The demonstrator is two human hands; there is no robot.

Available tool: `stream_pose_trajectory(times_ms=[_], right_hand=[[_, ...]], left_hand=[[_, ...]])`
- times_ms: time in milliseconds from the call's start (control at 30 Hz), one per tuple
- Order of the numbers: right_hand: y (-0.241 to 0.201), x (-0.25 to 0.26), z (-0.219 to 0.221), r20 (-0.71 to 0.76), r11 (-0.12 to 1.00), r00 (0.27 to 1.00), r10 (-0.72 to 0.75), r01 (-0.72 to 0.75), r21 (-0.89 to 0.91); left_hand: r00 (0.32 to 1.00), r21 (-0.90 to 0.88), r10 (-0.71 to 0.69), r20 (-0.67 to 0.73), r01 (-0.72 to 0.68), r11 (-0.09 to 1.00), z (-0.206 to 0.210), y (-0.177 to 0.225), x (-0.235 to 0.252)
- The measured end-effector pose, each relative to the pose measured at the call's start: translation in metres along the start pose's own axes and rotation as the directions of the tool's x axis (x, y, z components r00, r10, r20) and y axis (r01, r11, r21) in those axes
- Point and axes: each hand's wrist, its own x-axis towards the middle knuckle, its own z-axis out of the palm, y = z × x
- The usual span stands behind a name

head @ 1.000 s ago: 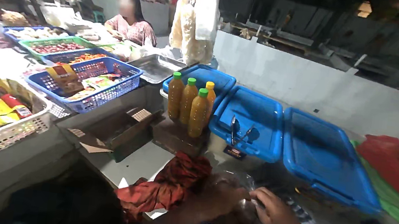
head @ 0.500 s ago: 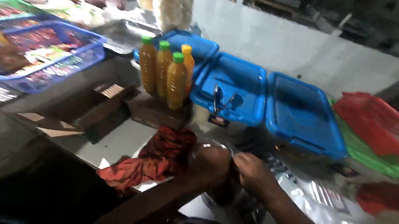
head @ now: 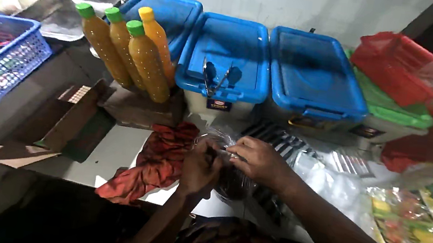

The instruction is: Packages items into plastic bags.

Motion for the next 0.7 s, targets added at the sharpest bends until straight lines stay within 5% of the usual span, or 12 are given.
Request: stream_pose_trajectory(times_ms=[133, 300, 433, 500, 600, 700], right_hand=[[-0.003, 0.011, -0.001, 0.095, 1.0, 0.995, 0.013, -0.015, 0.022], [0.015, 0.001, 0.012, -0.319, 0.894, 0.947, 0.025, 0.121, 0.431], [0.009, -0.008, 0.012, -0.5, 0.973, 0.861, 0.096, 0.024, 0.228], [0.002, -0.017, 0.004, -0.439, 0.981, 0.888, 0.137, -0.06, 0.184], [-0.006, -0.027, -0.013, -0.139, 0.821, 0.947, 0.289, -0.17, 0.545], [-0.009, -0.029, -0.014, -0.095, 0.7, 0.907, 0.411, -0.247, 0.67]], left_hand=[[0.996, 0.056, 0.083, 0.013, -0.083, 0.995, 0.004, 0.02, 0.0], [0.977, -0.025, 0.213, 0.005, -0.213, 0.977, -0.015, 0.014, 0.002], [0.991, -0.178, 0.134, 0.028, -0.127, 0.976, -0.009, 0.008, -0.001], [0.987, -0.182, 0.153, -0.042, -0.158, 0.97, -0.003, 0.012, -0.004], [0.954, -0.102, 0.284, -0.097, -0.294, 0.95, 0.006, 0.014, -0.008], [0.858, 0.028, 0.508, -0.072, -0.507, 0.861, 0.019, 0.01, -0.011]])
